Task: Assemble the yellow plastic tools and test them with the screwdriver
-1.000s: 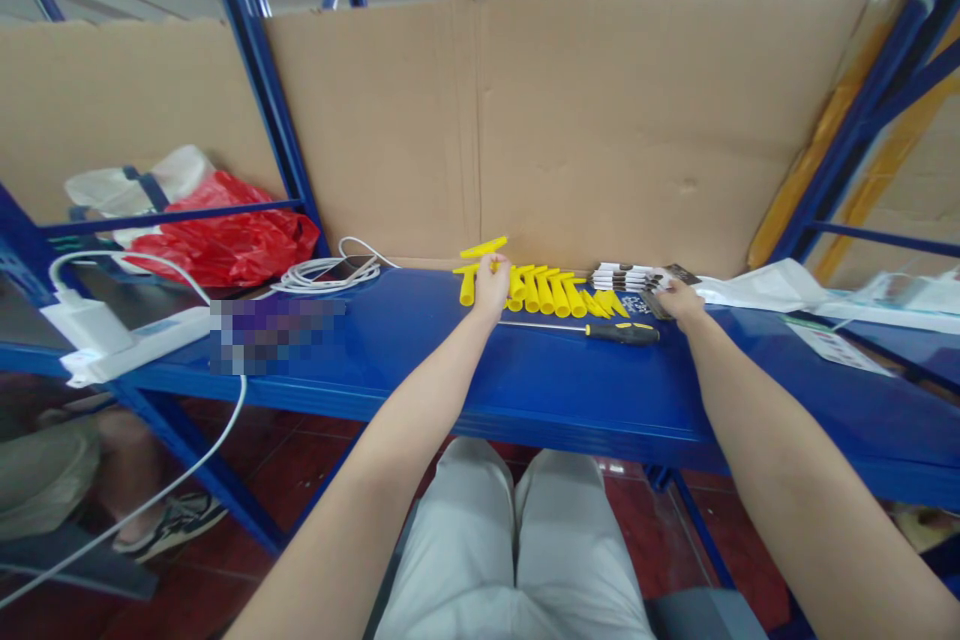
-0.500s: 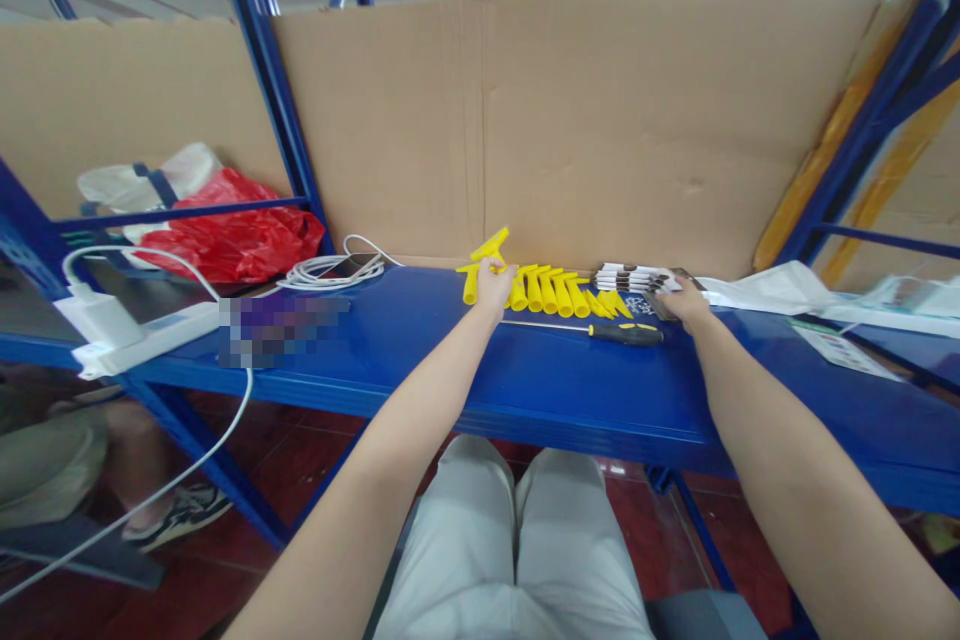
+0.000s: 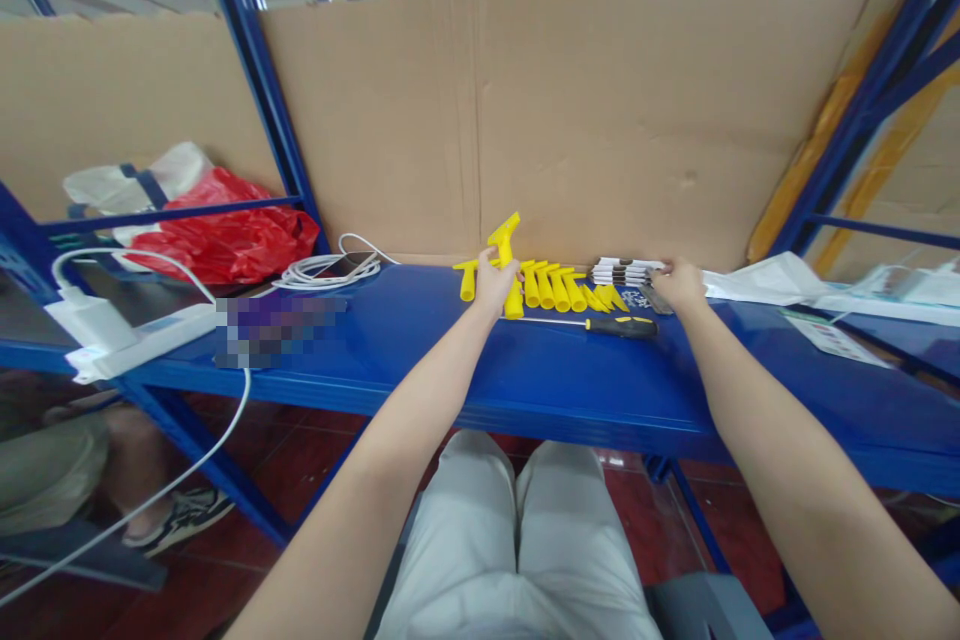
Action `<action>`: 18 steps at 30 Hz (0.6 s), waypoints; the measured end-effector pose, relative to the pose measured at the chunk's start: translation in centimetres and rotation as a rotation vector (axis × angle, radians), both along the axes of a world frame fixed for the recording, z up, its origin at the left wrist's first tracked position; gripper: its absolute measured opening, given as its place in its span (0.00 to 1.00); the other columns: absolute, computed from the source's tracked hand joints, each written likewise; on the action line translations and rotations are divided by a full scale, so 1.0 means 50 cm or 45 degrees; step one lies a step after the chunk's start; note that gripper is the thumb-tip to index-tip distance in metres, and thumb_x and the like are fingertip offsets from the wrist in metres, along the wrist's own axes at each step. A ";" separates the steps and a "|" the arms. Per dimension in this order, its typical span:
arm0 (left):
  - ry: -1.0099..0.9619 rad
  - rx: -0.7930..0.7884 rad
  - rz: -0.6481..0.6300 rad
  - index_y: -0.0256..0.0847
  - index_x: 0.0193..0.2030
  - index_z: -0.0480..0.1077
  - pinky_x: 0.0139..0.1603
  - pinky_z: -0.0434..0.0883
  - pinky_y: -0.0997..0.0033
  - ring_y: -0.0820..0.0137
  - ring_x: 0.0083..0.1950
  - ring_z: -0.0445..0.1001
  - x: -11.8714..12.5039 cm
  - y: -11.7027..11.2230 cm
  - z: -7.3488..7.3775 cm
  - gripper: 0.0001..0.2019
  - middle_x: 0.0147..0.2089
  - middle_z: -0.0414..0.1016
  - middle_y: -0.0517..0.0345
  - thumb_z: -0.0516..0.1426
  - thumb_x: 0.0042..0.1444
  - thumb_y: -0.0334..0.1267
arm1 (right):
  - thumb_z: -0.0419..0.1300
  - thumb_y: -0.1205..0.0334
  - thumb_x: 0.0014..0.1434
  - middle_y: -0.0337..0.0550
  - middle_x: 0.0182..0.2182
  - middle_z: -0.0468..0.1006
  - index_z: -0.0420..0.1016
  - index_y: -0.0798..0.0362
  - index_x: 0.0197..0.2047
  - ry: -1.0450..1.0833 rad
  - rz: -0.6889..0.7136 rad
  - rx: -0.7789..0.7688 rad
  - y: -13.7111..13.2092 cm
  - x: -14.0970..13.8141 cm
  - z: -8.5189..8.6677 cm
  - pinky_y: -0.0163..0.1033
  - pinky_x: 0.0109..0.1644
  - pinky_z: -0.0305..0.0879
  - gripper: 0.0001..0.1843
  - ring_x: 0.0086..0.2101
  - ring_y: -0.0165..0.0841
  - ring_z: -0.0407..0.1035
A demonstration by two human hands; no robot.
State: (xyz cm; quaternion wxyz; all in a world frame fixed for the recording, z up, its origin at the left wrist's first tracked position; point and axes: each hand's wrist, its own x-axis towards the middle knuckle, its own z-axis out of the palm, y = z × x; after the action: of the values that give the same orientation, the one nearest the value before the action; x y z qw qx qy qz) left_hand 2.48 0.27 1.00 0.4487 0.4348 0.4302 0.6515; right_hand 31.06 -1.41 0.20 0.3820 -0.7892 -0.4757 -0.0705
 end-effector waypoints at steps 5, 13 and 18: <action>0.118 0.013 -0.114 0.42 0.60 0.58 0.24 0.68 0.74 0.73 0.17 0.65 -0.003 -0.009 0.003 0.28 0.18 0.64 0.71 0.55 0.52 0.25 | 0.52 0.64 0.58 0.56 0.43 0.80 0.75 0.60 0.52 -0.063 0.361 0.009 -0.029 -0.052 0.036 0.42 0.50 0.67 0.22 0.45 0.43 0.73; 0.136 -0.067 -0.144 0.41 0.53 0.61 0.20 0.63 0.77 0.76 0.13 0.62 -0.003 -0.015 0.006 0.20 0.18 0.66 0.72 0.53 0.53 0.25 | 0.59 0.49 0.56 0.48 0.38 0.82 0.80 0.55 0.39 -0.167 1.021 -0.469 -0.062 -0.124 0.050 0.40 0.45 0.70 0.18 0.40 0.40 0.75; 0.100 -0.115 -0.230 0.39 0.41 0.64 0.18 0.61 0.77 0.76 0.12 0.60 -0.003 -0.012 0.006 0.06 0.17 0.65 0.69 0.53 0.57 0.29 | 0.59 0.40 0.53 0.48 0.41 0.82 0.81 0.54 0.41 -0.245 1.167 -0.650 -0.061 -0.135 0.041 0.41 0.47 0.69 0.26 0.43 0.42 0.75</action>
State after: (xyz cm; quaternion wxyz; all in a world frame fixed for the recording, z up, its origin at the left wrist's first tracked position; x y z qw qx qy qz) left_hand 2.31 -0.35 1.29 0.5074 0.4764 0.4354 0.5710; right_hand 24.30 -4.47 2.25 0.1243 -0.5582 -0.8066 0.1496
